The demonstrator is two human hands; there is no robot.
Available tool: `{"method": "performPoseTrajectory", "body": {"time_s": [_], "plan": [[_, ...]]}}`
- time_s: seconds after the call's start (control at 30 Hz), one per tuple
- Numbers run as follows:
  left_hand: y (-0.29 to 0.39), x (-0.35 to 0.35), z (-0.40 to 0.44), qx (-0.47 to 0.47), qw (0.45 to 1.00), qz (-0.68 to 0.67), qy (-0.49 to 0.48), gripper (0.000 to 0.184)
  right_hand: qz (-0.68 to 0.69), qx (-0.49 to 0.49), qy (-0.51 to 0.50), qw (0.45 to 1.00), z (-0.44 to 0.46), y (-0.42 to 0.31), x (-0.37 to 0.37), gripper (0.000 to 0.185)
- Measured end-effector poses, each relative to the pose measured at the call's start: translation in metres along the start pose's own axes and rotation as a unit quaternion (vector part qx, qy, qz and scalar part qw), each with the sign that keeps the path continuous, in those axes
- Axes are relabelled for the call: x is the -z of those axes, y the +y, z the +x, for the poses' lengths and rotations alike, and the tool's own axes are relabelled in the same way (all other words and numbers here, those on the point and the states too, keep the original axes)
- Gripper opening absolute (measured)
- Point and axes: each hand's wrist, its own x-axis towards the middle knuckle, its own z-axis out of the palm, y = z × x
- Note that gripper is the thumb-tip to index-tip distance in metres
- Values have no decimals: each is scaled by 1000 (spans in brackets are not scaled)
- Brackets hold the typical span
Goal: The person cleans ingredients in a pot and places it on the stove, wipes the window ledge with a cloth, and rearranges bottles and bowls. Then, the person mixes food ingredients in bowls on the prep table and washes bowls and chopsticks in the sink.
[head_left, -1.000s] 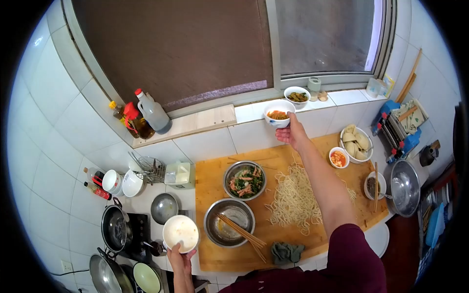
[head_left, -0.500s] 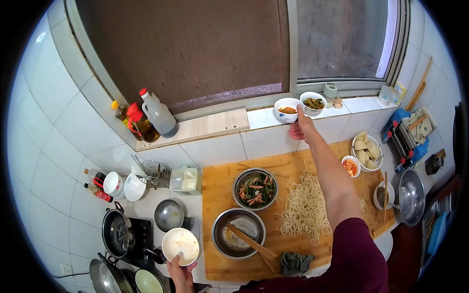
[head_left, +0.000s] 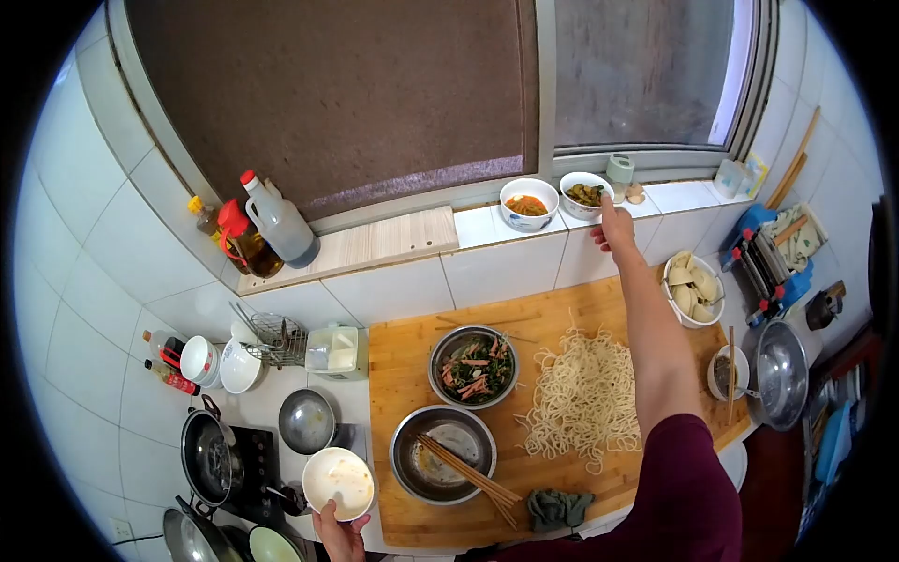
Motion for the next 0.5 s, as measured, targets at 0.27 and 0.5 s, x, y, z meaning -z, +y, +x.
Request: {"method": "performPoseTrajectory", "body": {"time_s": [0.27, 0.5], "plan": [[-9, 12, 6, 37, 999, -5, 20, 48, -16, -9, -3, 1000, -1, -1, -29, 40], [-2, 0, 8, 1, 996, -83, 15, 48, 14, -33, -23, 999, -28, -14, -58, 41]]}}
